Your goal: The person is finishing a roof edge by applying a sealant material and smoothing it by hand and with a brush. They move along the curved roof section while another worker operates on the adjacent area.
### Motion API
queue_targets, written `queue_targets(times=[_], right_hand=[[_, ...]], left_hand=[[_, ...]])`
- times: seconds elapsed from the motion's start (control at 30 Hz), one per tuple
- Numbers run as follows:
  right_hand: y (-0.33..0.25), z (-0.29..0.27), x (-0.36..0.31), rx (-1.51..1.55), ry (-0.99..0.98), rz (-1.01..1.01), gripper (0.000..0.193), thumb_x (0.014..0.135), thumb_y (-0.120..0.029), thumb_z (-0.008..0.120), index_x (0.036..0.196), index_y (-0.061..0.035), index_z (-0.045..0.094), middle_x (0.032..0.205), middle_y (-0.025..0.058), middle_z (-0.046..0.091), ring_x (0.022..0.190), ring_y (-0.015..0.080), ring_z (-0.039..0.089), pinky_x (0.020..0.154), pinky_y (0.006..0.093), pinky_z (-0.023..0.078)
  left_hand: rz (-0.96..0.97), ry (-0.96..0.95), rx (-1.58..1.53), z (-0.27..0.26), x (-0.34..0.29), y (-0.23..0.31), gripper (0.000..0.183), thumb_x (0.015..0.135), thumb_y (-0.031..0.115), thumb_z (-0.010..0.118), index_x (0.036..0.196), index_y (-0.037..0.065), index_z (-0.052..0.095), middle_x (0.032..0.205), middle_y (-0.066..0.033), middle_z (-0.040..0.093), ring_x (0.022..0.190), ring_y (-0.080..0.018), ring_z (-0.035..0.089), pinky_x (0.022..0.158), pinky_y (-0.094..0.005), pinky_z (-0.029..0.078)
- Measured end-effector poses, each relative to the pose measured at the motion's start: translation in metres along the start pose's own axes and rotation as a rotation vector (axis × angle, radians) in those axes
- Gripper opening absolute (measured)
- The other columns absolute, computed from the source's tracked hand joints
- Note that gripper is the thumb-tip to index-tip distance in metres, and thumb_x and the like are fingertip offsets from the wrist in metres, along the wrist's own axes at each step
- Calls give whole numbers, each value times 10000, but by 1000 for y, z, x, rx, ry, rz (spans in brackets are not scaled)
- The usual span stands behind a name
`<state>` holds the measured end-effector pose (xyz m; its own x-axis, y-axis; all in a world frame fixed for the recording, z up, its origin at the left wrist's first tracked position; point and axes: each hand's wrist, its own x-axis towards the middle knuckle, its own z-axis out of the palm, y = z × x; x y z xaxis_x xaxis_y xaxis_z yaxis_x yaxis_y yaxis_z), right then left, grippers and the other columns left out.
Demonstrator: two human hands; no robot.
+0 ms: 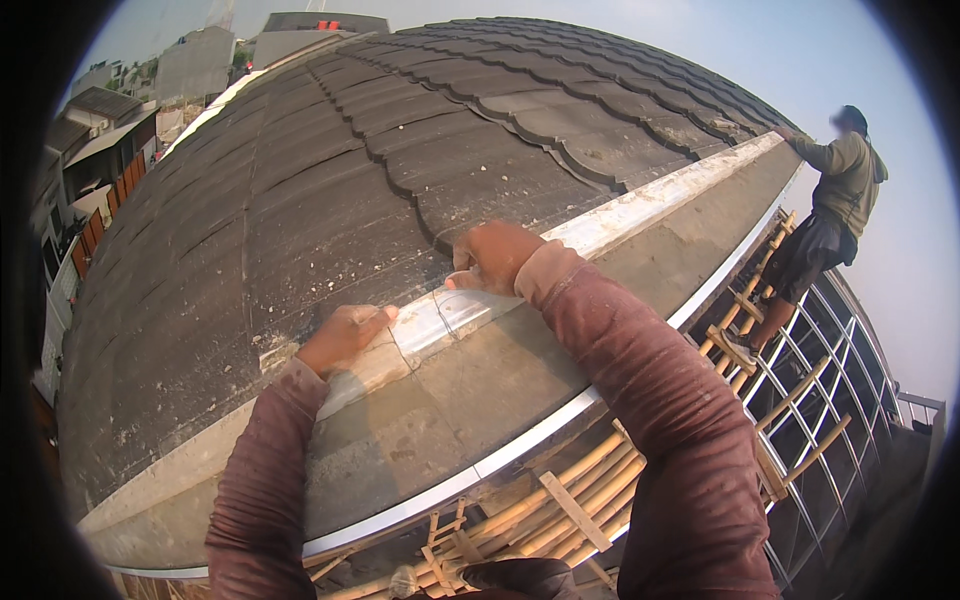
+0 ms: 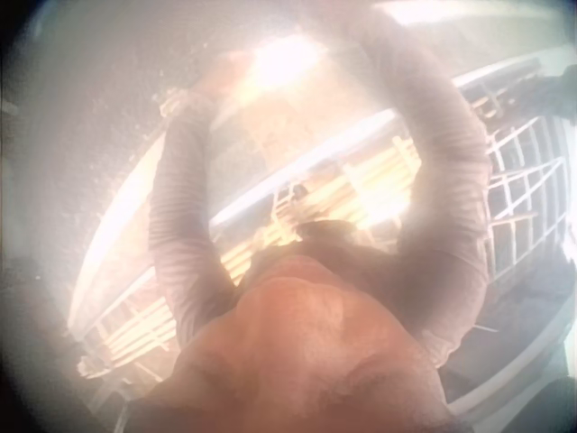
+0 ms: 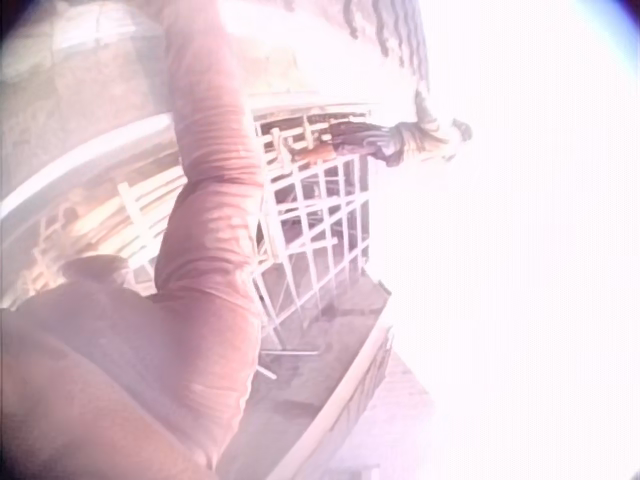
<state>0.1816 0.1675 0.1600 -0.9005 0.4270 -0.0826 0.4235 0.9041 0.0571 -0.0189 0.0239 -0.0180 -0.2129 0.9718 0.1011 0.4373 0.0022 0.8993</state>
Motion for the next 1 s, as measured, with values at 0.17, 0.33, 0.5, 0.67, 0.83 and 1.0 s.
queue_targets(times=[0.17, 0.33, 0.5, 0.67, 0.83, 1.0], right_hand=[[21, 17, -14, 62, 103, -93, 508, 903, -534, 730, 1131, -80, 752, 1153, 204, 733, 1125, 390, 675, 970, 465, 530], [5, 10, -18, 124, 79, -9, 611, 890, -619, 700, 1137, -63, 755, 1152, 215, 732, 1155, 393, 663, 1019, 462, 509], [5, 19, -19, 55, 126, -115, 776, 803, -701, 735, 1225, -49, 721, 1254, 211, 692, 1217, 392, 629, 1060, 465, 483], [-3, 26, -21, -49, 121, -321, 929, 691, -679, 827, 1368, -72, 636, 1398, 186, 605, 1304, 367, 569, 1100, 462, 440], [-16, 28, -18, -41, 47, -342, 893, 688, -593, 857, 1377, -73, 627, 1392, 172, 610, 1298, 354, 572, 1093, 457, 436], [-20, 40, -1, -36, 32, -396, 876, 691, -557, 864, 1378, -66, 630, 1348, 189, 637, 1270, 366, 594, 1071, 461, 458]], left_hand=[[194, 116, -28, 9, 0, 1, 524, 1008, 477, 604, 1089, -22, 741, 938, -169, 734, 858, -224, 658, 821, -388, 513], [160, 141, -28, 4, -13, 14, 466, 1026, 410, 601, 1102, -29, 738, 950, -114, 733, 883, -179, 643, 827, -344, 509], [217, 209, -21, 3, -20, 15, 427, 1023, 379, 627, 1172, -8, 730, 1028, -112, 724, 973, -198, 665, 901, -334, 510], [295, 171, 87, -4, -41, 17, 618, 945, 472, 719, 1381, 41, 636, 1249, -177, 650, 1154, -294, 651, 1004, -403, 507], [286, 62, 187, -2, -60, 28, 941, 815, 563, 820, 1511, 28, 481, 1353, -209, 583, 1275, -354, 580, 1057, -435, 477], [350, 73, 228, 1, -59, 20, 1023, 780, 546, 855, 1541, 18, 421, 1417, -223, 549, 1333, -373, 537, 1105, -442, 442]])
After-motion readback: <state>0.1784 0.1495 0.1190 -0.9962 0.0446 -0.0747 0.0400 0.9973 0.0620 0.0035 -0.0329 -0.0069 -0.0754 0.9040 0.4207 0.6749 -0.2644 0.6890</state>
